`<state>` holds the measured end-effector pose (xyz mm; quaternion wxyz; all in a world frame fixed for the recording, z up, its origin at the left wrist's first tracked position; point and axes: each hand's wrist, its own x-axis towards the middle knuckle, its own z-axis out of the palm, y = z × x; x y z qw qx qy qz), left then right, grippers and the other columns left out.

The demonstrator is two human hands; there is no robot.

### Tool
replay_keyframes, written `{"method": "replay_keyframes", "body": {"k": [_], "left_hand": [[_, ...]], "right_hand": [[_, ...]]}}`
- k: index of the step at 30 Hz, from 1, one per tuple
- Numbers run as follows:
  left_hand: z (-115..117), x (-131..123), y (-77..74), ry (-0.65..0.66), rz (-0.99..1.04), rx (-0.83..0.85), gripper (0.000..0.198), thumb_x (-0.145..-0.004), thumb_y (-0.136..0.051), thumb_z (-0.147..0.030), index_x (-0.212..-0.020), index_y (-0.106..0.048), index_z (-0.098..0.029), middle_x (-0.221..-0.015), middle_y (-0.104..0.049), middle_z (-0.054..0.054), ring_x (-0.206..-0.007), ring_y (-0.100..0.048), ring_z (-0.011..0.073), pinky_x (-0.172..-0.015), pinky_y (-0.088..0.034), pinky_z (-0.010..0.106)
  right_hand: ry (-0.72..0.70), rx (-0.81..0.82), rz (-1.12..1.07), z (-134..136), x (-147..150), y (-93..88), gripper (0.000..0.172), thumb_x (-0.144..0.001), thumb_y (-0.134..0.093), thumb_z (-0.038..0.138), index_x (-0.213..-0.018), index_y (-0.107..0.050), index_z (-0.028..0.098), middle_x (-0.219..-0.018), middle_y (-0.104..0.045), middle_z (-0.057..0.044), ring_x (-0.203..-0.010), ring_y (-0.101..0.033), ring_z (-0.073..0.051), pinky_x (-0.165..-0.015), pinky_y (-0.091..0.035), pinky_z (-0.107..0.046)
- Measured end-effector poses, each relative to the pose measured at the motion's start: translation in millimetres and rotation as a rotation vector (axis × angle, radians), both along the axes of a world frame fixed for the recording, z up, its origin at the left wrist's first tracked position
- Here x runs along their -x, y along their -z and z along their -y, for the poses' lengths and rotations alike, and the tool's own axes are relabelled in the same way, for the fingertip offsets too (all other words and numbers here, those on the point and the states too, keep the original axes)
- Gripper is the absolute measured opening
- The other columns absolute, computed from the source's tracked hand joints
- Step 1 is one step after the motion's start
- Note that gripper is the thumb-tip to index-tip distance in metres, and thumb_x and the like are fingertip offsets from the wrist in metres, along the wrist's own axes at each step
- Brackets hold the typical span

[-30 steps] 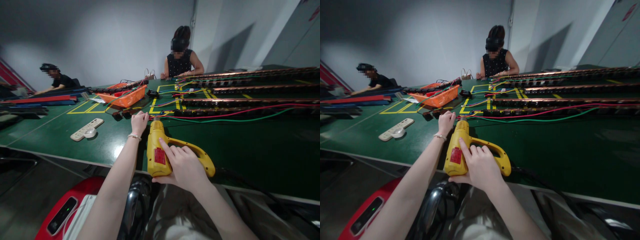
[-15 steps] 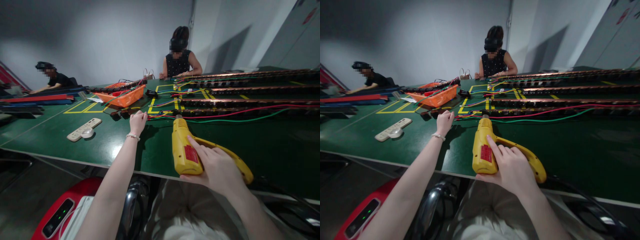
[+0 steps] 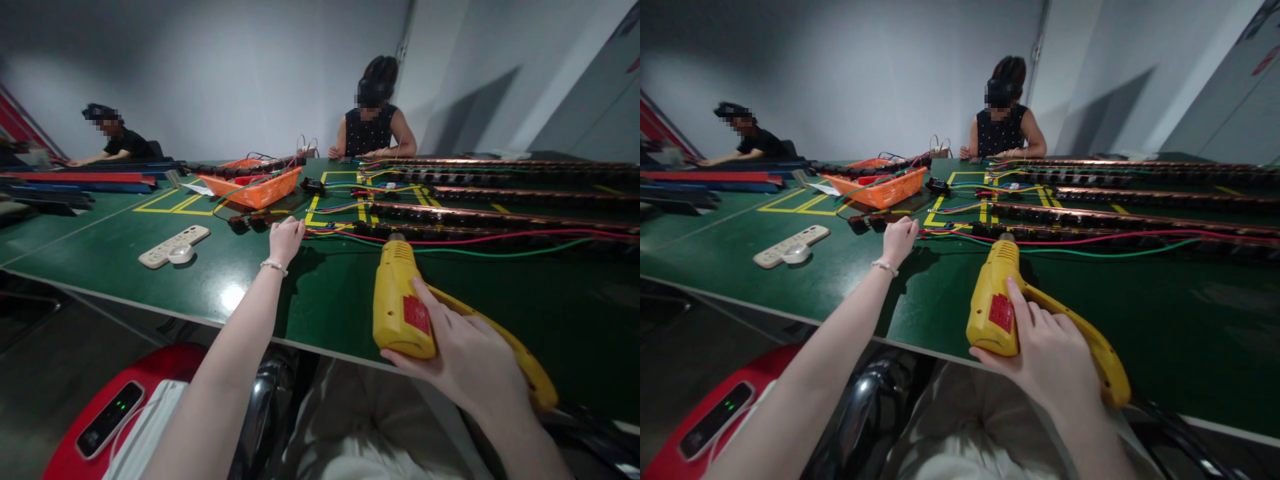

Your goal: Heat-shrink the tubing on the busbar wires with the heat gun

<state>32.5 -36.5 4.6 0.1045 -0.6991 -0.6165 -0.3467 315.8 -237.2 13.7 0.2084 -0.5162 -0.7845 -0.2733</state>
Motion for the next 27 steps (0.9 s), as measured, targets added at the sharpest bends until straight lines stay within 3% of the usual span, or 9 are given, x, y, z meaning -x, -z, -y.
{"method": "replay_keyframes", "body": {"k": [19, 27], "left_hand": [[-1.5, -1.9, 4.4, -0.026, 0.028, 0.096, 0.048, -0.096, -0.032, -0.038, -0.067, -0.064, -0.017, -0.085, -0.064, 0.005, -0.069, -0.055, 0.0125, -0.061, -0.029, 0.028], [2.3, -0.2, 1.8, -0.021, 0.129, 0.125, 0.048, -0.096, -0.031, -0.041, -0.067, -0.061, -0.018, -0.085, -0.063, 0.005, -0.069, -0.053, 0.0120, -0.056, -0.026, 0.027]], "right_hand": [[-0.160, 0.196, -0.066, -17.1, 106.2, 6.6, 0.108, -0.071, -0.037, 0.083, -0.145, -0.027, 0.004, -0.083, -0.057, -0.009, -0.073, -0.051, -0.022, -0.071, -0.031, -0.037], [-0.189, 0.294, -0.079, -14.8, 118.0, 0.7, 0.105, -0.073, -0.034, 0.083, -0.145, -0.027, 0.006, -0.084, -0.056, -0.008, -0.073, -0.051, -0.022, -0.071, -0.031, -0.036]]}}
